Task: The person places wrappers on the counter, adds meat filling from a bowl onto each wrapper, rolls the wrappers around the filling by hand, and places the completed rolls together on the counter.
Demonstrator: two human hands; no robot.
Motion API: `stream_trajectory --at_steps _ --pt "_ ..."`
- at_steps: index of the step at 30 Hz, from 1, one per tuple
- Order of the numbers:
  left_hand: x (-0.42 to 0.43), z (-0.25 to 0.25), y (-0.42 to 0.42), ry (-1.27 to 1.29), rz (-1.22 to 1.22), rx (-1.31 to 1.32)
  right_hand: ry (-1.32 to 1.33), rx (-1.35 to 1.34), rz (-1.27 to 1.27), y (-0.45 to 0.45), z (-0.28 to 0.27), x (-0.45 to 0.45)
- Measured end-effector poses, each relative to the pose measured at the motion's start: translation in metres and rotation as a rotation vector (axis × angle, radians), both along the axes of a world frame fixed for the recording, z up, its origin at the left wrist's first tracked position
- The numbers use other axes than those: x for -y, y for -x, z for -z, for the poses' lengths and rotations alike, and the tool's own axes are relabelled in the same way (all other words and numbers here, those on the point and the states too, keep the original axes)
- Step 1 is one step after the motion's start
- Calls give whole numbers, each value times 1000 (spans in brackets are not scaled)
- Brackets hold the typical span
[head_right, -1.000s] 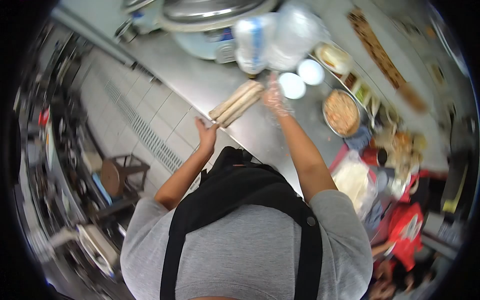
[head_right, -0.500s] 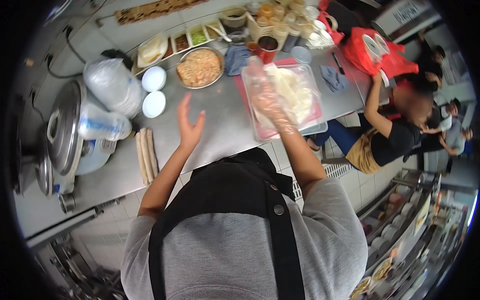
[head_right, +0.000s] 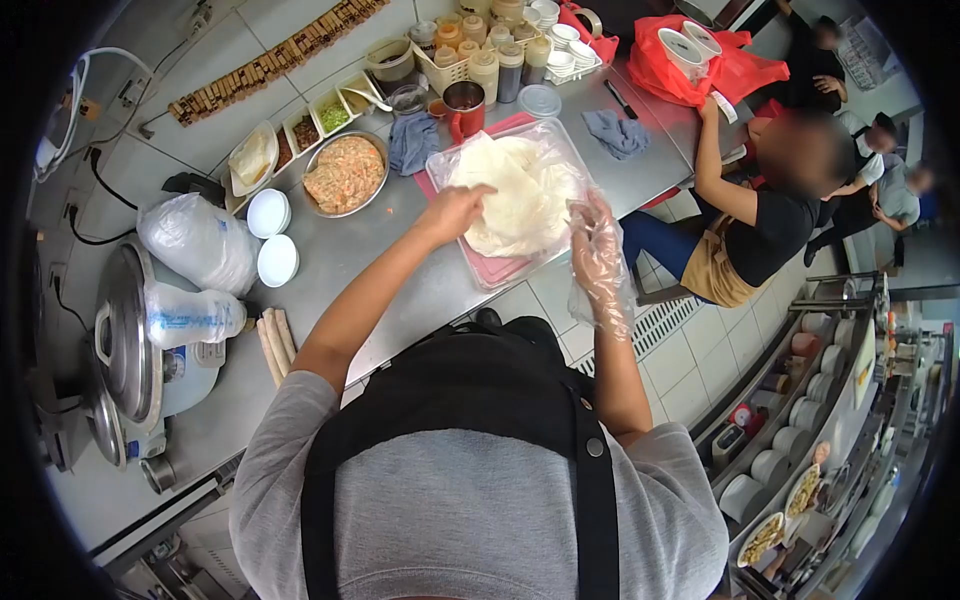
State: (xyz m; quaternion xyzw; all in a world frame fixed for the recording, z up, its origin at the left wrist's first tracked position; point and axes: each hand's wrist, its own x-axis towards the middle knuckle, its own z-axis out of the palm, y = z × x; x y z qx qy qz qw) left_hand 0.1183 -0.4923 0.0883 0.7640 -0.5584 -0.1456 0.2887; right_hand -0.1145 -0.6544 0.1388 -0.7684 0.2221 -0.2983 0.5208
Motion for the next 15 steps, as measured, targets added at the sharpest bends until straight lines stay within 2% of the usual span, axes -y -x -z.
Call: stream_trajectory --at_steps 2,4,5,6,7,8,9,11,13,15 --pt "-6 -50 2 216 -60 -123 4 -34 -58 -4 -5 -6" --pt "-11 -91 1 464 -113 -125 70 -10 -36 -19 -24 -20" --pt "-17 -115 3 463 -135 -123 140 20 -9 -28 -34 -27" --pt "-25 -139 7 567 -140 -92 199 19 -23 -35 -42 -33" --pt "-35 -159 10 670 -147 -57 199 20 -54 -45 -56 -40" --pt "-46 -174 12 669 -178 -48 251 5 -137 -55 -73 -48" --pt "-58 -186 16 685 -215 -63 304 -8 -220 -63 -81 -55" --pt "-83 -198 23 702 -284 -69 217 -99 -305 -82 -74 -64" --pt "-115 -204 26 730 -419 -155 8 285 -405 -106 -72 -79" --pt "-150 -202 27 728 -523 -182 -76 281 -471 -118 -90 -91"
